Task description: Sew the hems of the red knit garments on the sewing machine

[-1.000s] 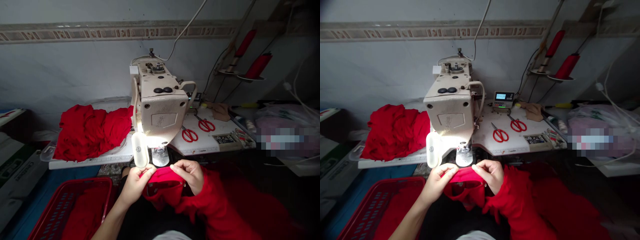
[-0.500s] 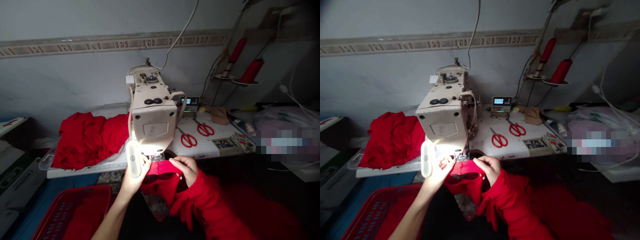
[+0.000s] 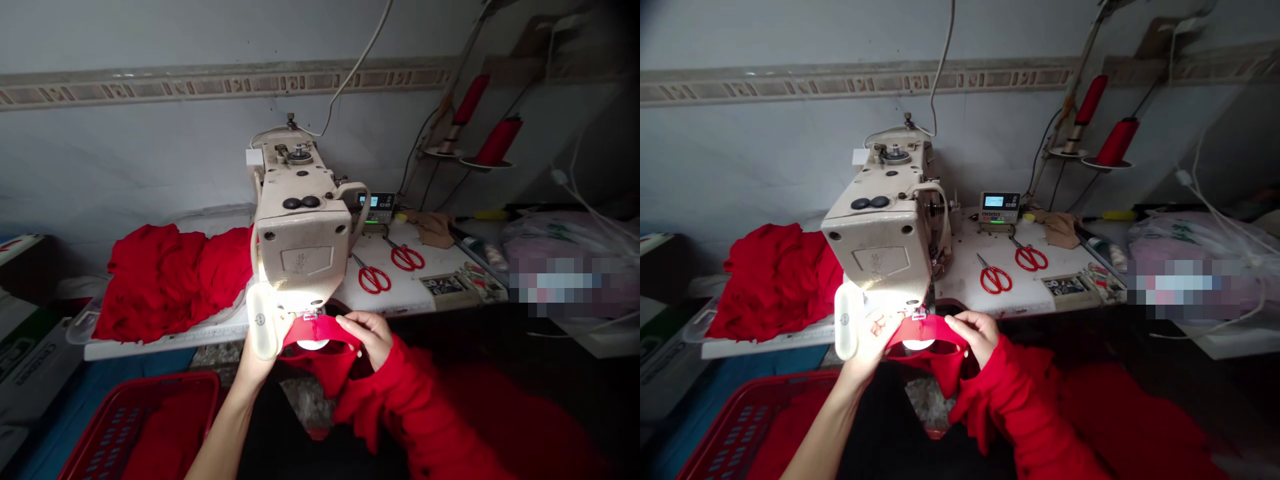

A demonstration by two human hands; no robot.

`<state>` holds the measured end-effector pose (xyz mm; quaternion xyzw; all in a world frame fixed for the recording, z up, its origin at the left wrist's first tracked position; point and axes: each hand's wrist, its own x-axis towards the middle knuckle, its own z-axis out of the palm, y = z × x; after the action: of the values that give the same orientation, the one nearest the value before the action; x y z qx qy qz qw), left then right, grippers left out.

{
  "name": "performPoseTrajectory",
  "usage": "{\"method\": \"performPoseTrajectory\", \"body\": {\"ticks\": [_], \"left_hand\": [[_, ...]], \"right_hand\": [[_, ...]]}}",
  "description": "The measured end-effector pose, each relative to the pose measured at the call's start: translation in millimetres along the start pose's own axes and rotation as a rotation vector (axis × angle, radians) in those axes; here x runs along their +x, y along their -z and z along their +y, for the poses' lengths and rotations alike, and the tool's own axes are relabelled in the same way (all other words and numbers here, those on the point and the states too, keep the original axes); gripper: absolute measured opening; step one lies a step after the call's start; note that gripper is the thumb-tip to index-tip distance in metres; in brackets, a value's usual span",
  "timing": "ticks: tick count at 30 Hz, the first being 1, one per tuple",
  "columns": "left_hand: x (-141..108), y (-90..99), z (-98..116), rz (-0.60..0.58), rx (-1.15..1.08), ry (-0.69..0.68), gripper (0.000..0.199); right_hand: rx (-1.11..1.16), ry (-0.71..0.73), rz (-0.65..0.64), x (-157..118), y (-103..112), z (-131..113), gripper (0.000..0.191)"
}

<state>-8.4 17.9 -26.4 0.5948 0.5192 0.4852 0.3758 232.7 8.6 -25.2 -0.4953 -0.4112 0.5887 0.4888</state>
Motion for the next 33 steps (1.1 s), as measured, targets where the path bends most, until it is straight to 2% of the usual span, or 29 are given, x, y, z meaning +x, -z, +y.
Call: {"method": "performPoseTrajectory", "body": {"ticks": [4, 7, 9, 11, 13, 15, 17, 19, 21, 23, 25, 27, 30, 33], "left_hand": [[-27, 17.8, -28, -0.043, 0.000, 0.081, 0.030], [-61, 27.4, -50, -0.156, 0.116, 0.078, 0.036], [-85, 26.8, -59, -0.282, 0.239, 0.036, 0.041], [-109, 19.4, -60, -0.419, 0.340, -0.026, 0.040], [-128, 6.8, -56, -0.544, 0.360, -0.093, 0.032], [-141, -6.7, -47, -0.609, 0.307, -0.150, 0.021], [-145, -15.8, -40, -0.584, 0.217, -0.171, 0.020], [-142, -16.4, -35, -0.497, 0.150, -0.150, 0.020], [-132, -8.3, -34, -0.428, 0.154, -0.130, 0.025], [-120, 5.0, -37, -0.438, 0.242, -0.152, 0.028], [-109, 18.0, -44, -0.491, 0.375, -0.213, 0.028], [-104, 26.4, -53, -0.493, 0.513, -0.279, 0.032], [-102, 28.8, -69, -0.397, 0.686, -0.364, 0.038], [-102, 26.3, -82, -0.305, 0.772, -0.381, 0.045]], "right_hand": [[-0.090, 0.019, 0.002, -9, 9, 9, 0.037], [-0.153, 0.064, 0.027, -24, 14, 11, 0.035], [-0.200, 0.087, -0.070, -37, 8, 8, 0.028], [-0.268, 0.138, -0.233, -51, -6, 5, 0.023], [-0.330, 0.216, -0.406, -62, -25, 6, 0.019], [-0.380, 0.298, -0.528, -69, -43, 12, 0.010], [-0.462, 0.371, -0.584, -69, -55, 22, 0.011], [-0.634, 0.408, -0.569, -66, -59, 32, 0.017], [-0.836, 0.379, -0.499, -61, -57, 39, 0.022], [-0.966, 0.322, -0.404, -61, -52, 44, 0.021], [-0.949, 0.290, -0.358, -65, -48, 46, 0.014], [-0.863, 0.282, -0.382, -71, -47, 44, 0.007], [-0.792, 0.310, -0.410, -78, -47, 31, 0.009], [-0.756, 0.339, -0.369, -76, -41, 10, 0.014]]}}
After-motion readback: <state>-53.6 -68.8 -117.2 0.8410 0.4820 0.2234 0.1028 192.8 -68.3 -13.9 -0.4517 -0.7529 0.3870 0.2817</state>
